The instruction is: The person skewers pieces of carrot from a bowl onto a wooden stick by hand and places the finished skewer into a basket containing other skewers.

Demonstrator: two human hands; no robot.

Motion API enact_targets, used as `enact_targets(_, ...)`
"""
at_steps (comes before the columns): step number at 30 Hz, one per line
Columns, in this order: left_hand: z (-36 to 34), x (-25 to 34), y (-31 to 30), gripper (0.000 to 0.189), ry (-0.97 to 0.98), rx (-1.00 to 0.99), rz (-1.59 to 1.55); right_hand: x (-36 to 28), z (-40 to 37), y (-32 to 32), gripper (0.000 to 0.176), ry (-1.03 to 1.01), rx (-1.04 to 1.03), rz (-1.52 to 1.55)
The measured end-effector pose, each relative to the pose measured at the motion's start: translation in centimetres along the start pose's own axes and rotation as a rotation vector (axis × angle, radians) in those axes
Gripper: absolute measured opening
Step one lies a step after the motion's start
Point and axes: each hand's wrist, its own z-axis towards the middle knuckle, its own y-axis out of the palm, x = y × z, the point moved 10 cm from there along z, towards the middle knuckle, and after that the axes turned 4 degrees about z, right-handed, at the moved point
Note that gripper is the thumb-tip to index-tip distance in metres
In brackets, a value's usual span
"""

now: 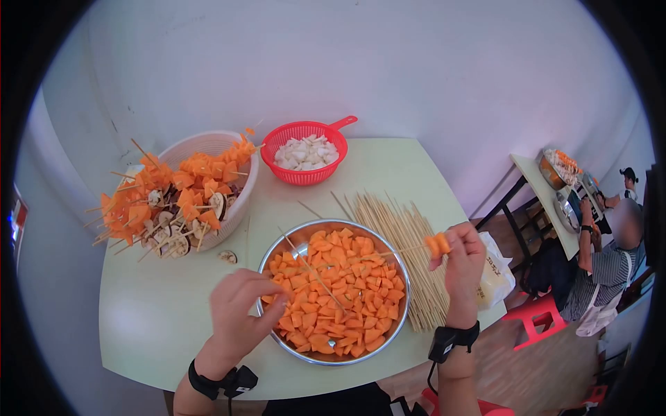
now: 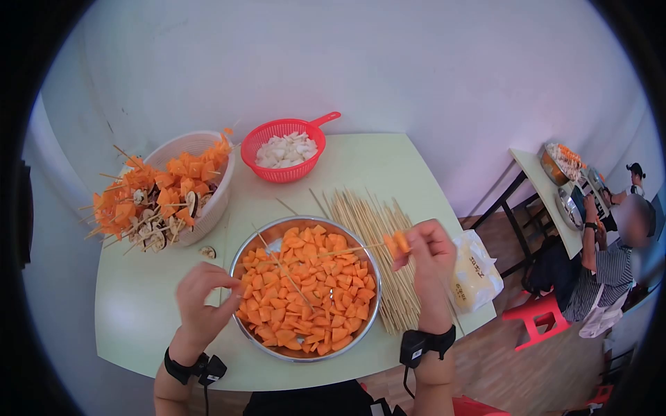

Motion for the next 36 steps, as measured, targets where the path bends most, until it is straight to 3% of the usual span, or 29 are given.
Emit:
enact_targets(2, -1.4, -1.6, 4.8, 0.023, -0.097, -0.388, -0.066, -0.2, 0.9, -1.7, 0.014, -0.008, 0.024, 0.001)
enact_targets(3, -1.7, -1.7, 5.0, 0.023, -0.103, -0.383, -0.063, -0.1, 1.1, -2.0, 0.014, -0.007, 0.015, 0.002)
enact_targets(5, -3.1, -1.6, 7.3, 0.025, -0.064, -0.620, 0.068, 0.5, 1.5, -2.3, 0.014, 0.010, 0.002, -0.045)
enact_targets(11, -3.4, -2.2, 7.0, 0.031, -0.162, -0.743, 0.056, 2.3, 1.9, -1.7, 0.015, 0.074, -0.116, -0.067)
enact_targets(18, -3.8, -3.5, 6.6, 0.022, -0.185, -0.720, -0.009, 2.6, 2.1, -2.1, 0.016, 0.088, -0.143, -0.076)
enact_targets(20, -2.6, -3.8, 5.3, 0.019, -0.259, -0.537, -0.156, 2.6, 2.2, -2.2, 0.016, 0.081, -0.141, -0.032)
enact_targets(24, -2.7, -4.4, 5.1, 0.016, -0.326, -0.488, -0.149, 2.8, 2.1, -1.8, 0.015, 0.082, -0.143, -0.030)
enact_targets(26, -2.7, -5.1, 4.7, 0.015, -0.478, -0.431, -0.205, 3.1, 1.9, -1.4, 0.014, 0.090, -0.159, -0.047)
enact_targets(30, -2.8, -4.7, 5.0, 0.016, -0.371, -0.467, -0.137, 4.3, 1.9, -0.5, 0.016, 0.125, -0.176, -0.104)
enact_targets(33, -2.7, -5.5, 4.3, 0.014, -0.420, -0.366, -0.179, 5.0, 1.9, -0.5, 0.012, 0.183, -0.193, -0.091)
enact_targets(36, -2.0, -5.9, 2.7, 0.008, -0.397, -0.259, -0.109, 4.1, 1.8, -0.2, 0.014, 0.133, -0.113, -0.302)
